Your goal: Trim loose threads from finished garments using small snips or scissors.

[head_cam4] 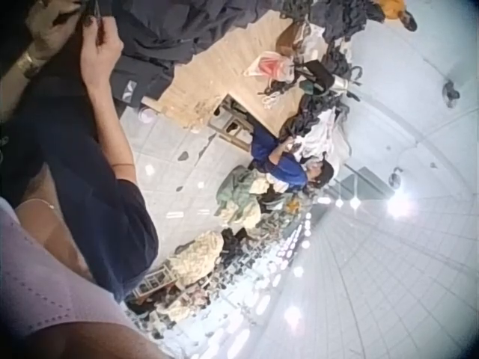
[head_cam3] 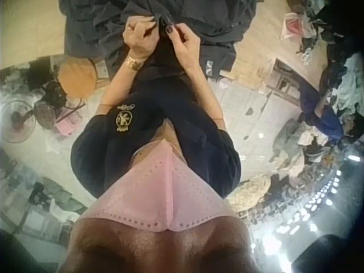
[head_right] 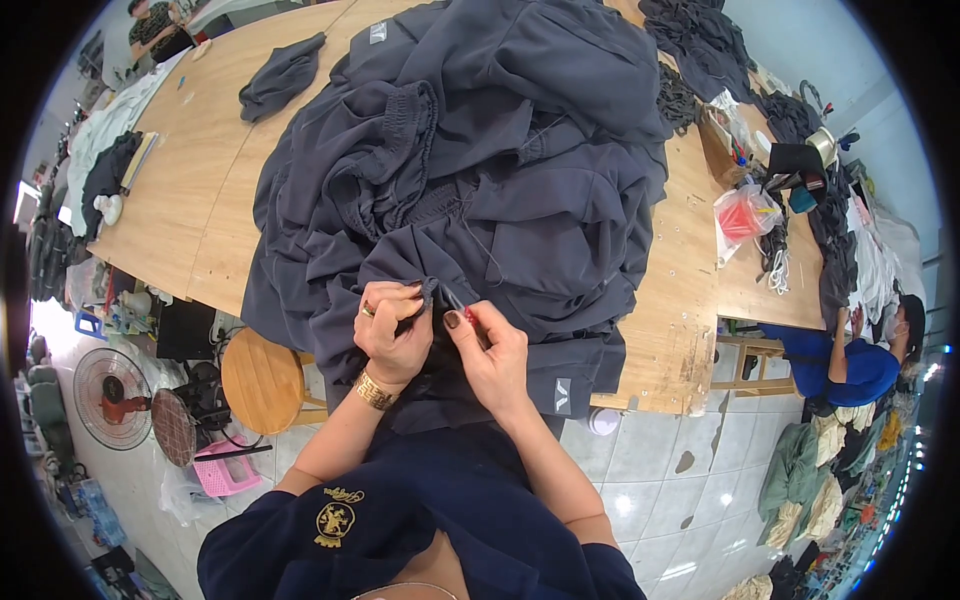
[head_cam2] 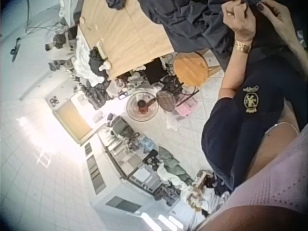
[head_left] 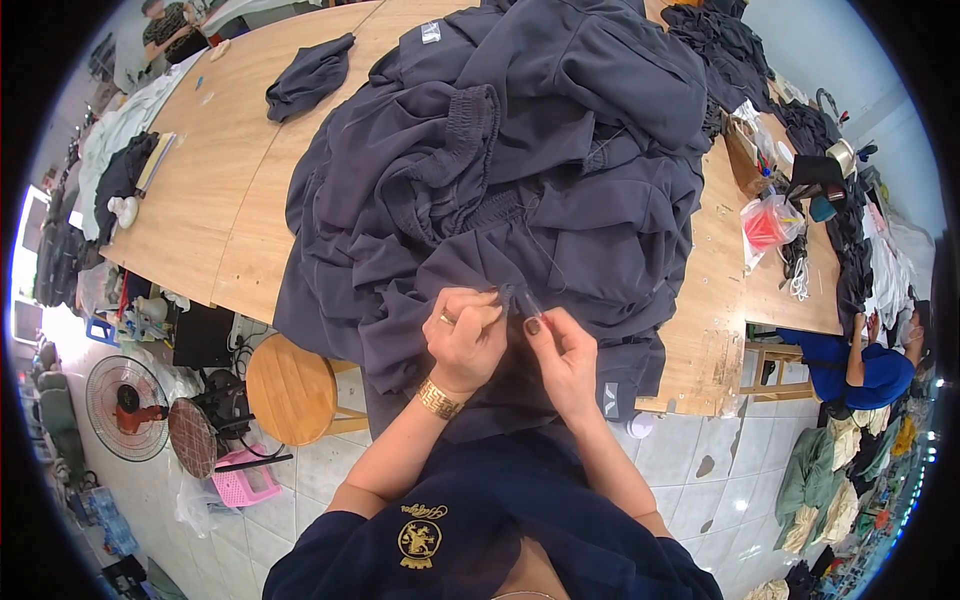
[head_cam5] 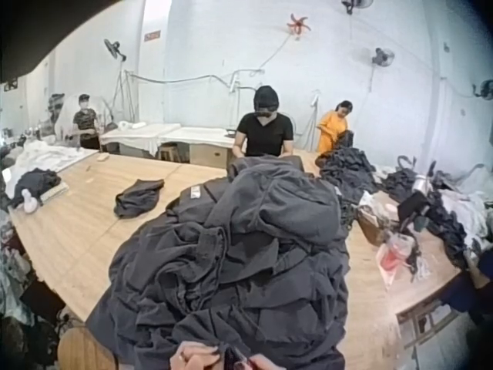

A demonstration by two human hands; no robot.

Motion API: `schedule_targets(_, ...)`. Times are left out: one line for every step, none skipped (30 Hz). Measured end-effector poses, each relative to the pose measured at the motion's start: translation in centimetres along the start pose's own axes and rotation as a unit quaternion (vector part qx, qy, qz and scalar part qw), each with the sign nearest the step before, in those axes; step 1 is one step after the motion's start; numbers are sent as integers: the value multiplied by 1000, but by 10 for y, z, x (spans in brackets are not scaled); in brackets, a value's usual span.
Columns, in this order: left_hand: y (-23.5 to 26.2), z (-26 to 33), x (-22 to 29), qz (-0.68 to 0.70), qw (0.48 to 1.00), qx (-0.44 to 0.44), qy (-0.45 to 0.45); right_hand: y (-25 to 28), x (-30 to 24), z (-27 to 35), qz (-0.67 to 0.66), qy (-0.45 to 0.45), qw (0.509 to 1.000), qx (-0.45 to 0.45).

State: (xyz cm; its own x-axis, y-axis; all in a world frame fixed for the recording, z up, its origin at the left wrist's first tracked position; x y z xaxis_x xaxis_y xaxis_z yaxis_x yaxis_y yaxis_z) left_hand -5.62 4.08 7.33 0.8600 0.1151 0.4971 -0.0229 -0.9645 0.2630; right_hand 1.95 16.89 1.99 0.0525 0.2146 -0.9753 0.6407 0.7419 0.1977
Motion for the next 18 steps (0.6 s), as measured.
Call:
schedule_targets(-1, -1, -1, -1, 1000, -1, 0, 3, 5, -2, -60, -9, 998, 10)
schedule_targets(0, -2, -3, 3, 1000, 5, 10, 4, 0, -4, -97, -19, 995, 5)
schedule_targets(1, -3, -5, 7, 1000, 11, 21, 6, 5, -6, -117, -31, 993, 12)
schedule_targets(2, -6, -3, 6, 1000, 12, 19, 9, 10, -9, -138, -42, 989, 18)
schedule_targets(-1, -8, -14, 44, 995, -7, 93, 14, 11, -12, -114, -29, 993, 22)
schedule_targets(-4, -6, -26, 82, 983, -26, 165, 17, 4, -20, -103, 24, 994, 33)
schedule_targets(-12, 5, -42, 148, 960, -47, 233, 17, 2, -25, -91, 24, 995, 16)
schedule_targets(-10, 2, -41, 146, 961, -46, 231, 15, -4, -30, -78, 24, 997, 0)
schedule_targets(-14, 4, -47, 227, 933, -38, 278, 14, -4, -35, -82, 27, 996, -3)
schedule_targets(-18, 6, -53, 305, 896, -29, 322, 7, -3, -40, -87, 20, 996, -31)
schedule_targets(-17, 1, -51, 309, 905, -64, 284, -1, -3, -43, -94, 13, 994, -63)
schedule_targets(-12, -2, -51, 302, 909, -61, 280, -4, -4, -44, -99, 18, 993, -68)
schedule_targets(-13, 0, -53, 343, 883, -67, 313, -15, 6, -42, -151, -36, 981, -117)
schedule_targets(-13, 1, -56, 382, 855, -72, 343, -28, 15, -40, -200, -89, 961, -168)
schedule_targets(-14, 4, -57, 419, 817, -79, 389, -32, 14, -36, -194, -116, 954, -195)
schedule_targets(-8, -1, -59, 413, 822, -75, 386, -34, 14, -39, -197, -111, 953, -203)
schedule_targets(-8, -2, -56, 429, 811, -93, 387, -28, 9, -42, -168, -73, 965, -189)
schedule_targets(-8, -3, -54, 446, 799, -111, 388, -22, 4, -44, -138, -36, 974, -175)
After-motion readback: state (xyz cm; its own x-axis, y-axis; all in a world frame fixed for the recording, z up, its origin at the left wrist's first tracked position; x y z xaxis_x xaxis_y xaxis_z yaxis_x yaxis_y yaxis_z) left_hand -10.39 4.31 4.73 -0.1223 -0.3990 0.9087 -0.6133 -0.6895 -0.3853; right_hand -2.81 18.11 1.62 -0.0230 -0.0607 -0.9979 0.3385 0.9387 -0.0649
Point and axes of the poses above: each hand's wrist, its own z-axis away from the middle knuckle, its own y-axis out of the back of the hand, x = y × z, the point moved 10 cm from there along -z, towards the middle knuckle
